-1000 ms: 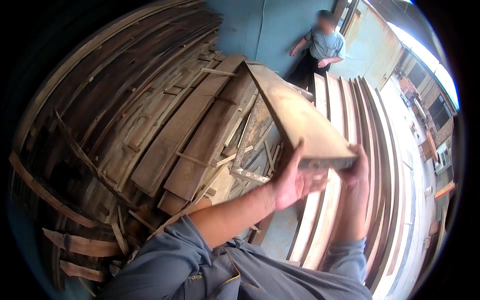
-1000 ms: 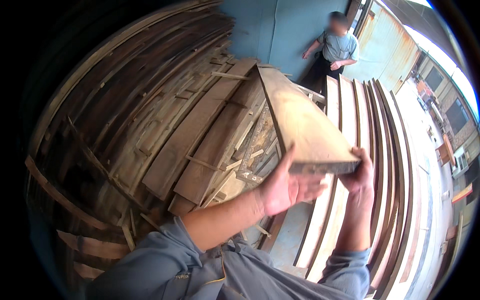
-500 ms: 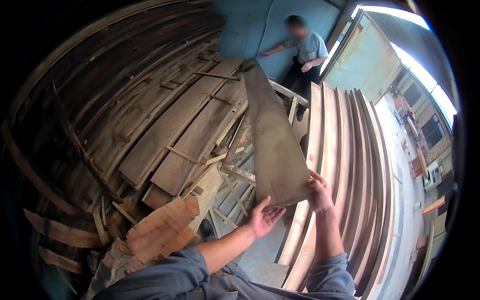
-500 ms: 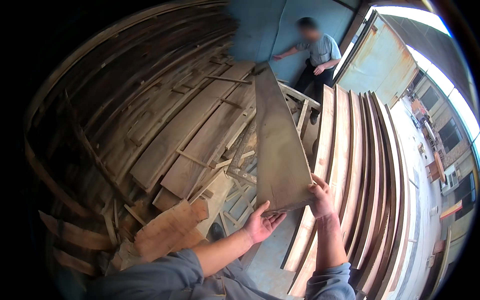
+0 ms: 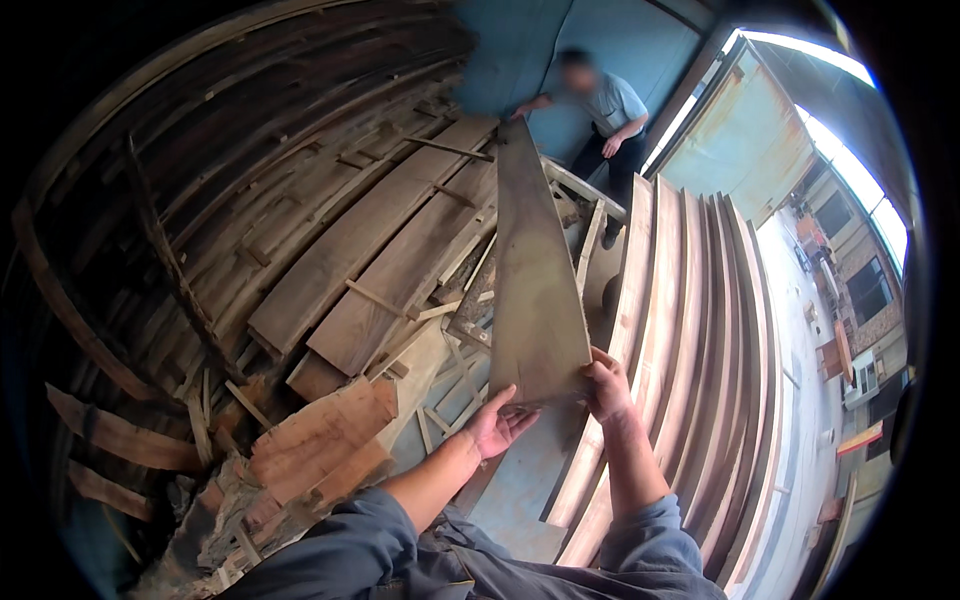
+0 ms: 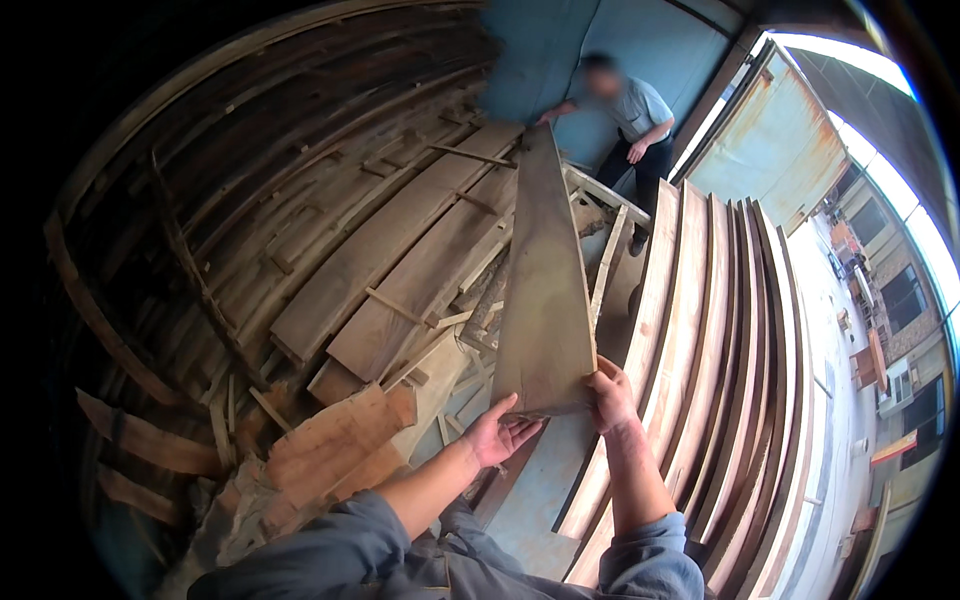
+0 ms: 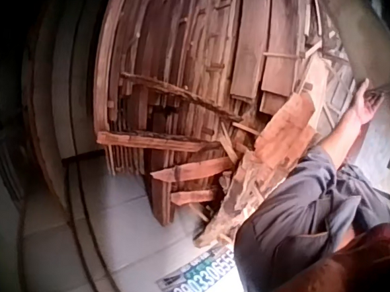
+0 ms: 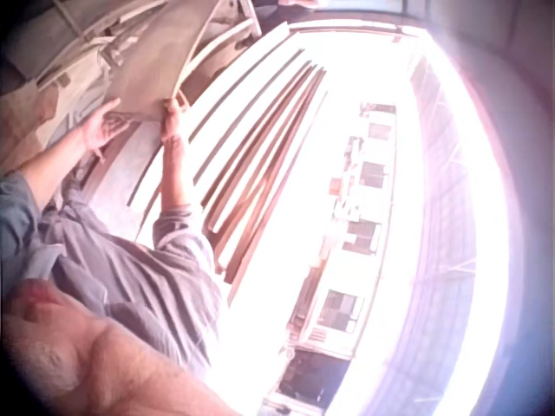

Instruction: The person repeatedly picks up long wooden planks from a disorganized pile and places them onto a growing stack. The person handles the planks one at a time, lifting them from the floor and aligning them with the stack.

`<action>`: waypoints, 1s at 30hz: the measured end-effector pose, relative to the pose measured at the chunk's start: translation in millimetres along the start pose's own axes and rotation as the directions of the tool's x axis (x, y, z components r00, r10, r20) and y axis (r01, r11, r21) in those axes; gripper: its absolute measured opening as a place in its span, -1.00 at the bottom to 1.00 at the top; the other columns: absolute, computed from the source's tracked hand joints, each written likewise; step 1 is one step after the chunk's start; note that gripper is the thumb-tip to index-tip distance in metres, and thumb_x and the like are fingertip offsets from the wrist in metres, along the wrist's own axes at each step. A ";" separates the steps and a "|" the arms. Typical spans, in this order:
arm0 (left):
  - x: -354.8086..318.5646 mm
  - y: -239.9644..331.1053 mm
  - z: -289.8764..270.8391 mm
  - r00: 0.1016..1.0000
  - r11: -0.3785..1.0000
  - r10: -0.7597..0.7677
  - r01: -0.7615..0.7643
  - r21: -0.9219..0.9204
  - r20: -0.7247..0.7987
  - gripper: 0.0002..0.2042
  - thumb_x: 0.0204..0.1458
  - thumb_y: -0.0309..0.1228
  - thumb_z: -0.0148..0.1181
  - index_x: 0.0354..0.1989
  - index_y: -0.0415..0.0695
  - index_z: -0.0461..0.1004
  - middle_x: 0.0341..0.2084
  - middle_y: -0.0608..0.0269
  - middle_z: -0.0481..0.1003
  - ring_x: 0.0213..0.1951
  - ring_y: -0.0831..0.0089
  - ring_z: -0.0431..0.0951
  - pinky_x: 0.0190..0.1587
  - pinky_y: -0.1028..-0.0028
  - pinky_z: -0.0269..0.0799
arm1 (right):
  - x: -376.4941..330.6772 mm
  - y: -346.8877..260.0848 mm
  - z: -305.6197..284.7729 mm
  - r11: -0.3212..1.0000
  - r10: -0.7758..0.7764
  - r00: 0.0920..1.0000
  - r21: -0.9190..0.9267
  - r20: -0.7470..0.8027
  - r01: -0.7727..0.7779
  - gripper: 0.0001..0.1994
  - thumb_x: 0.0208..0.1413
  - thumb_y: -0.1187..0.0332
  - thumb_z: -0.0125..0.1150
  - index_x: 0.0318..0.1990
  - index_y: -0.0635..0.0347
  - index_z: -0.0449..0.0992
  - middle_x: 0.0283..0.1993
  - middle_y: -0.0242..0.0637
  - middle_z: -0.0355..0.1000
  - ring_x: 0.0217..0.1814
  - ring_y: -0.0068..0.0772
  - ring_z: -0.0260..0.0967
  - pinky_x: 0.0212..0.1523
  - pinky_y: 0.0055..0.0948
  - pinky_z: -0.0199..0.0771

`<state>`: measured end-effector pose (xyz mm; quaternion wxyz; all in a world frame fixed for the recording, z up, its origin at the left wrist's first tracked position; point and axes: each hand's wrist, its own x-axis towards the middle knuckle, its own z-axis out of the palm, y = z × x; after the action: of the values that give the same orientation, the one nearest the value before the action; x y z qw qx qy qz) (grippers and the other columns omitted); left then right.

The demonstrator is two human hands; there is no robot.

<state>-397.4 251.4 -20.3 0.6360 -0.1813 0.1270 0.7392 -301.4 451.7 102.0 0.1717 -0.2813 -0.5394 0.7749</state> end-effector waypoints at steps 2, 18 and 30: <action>0.6 2.6 4.6 1.000 1.000 0.000 0.000 0.010 -0.011 -0.59 0.16 -0.22 0.40 0.03 -0.24 0.48 -0.03 0.00 0.58 0.07 0.16 0.61 0.27 0.22 0.56 | -0.9 1.7 -5.7 1.000 0.002 0.999 -0.003 -0.036 -0.003 -0.48 0.05 0.49 0.10 0.22 0.48 0.43 -0.03 -0.09 0.58 -0.10 -0.32 0.60 -0.08 -0.38 0.66; -74.3 72.7 -57.3 0.968 0.950 0.120 -0.046 0.310 -0.222 -0.63 0.24 -0.20 0.31 0.09 -0.17 0.51 -0.03 0.10 0.62 0.05 0.21 0.63 0.18 0.23 0.61 | -36.6 103.2 72.7 0.984 -0.032 0.976 0.167 -0.213 0.068 -0.35 0.05 0.55 0.10 0.38 0.50 0.27 0.19 -0.11 0.49 0.17 -0.32 0.48 0.25 -0.38 0.43; -188.7 -40.4 -150.3 0.956 0.865 -0.130 0.240 0.441 -0.264 -0.63 0.28 -0.40 0.26 0.20 -0.26 0.41 0.07 0.04 0.56 0.14 0.17 0.58 0.26 0.16 0.53 | -266.5 254.3 51.5 0.732 0.284 0.913 0.681 -0.293 -0.009 -0.56 0.25 0.40 0.17 0.27 0.34 0.41 0.16 -0.16 0.51 0.17 -0.28 0.48 0.25 -0.24 0.49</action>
<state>-317.9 26.1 -73.1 0.7106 -0.1166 0.3549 0.5963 -115.3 170.5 -55.0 0.2982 -0.3874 -0.1586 0.8578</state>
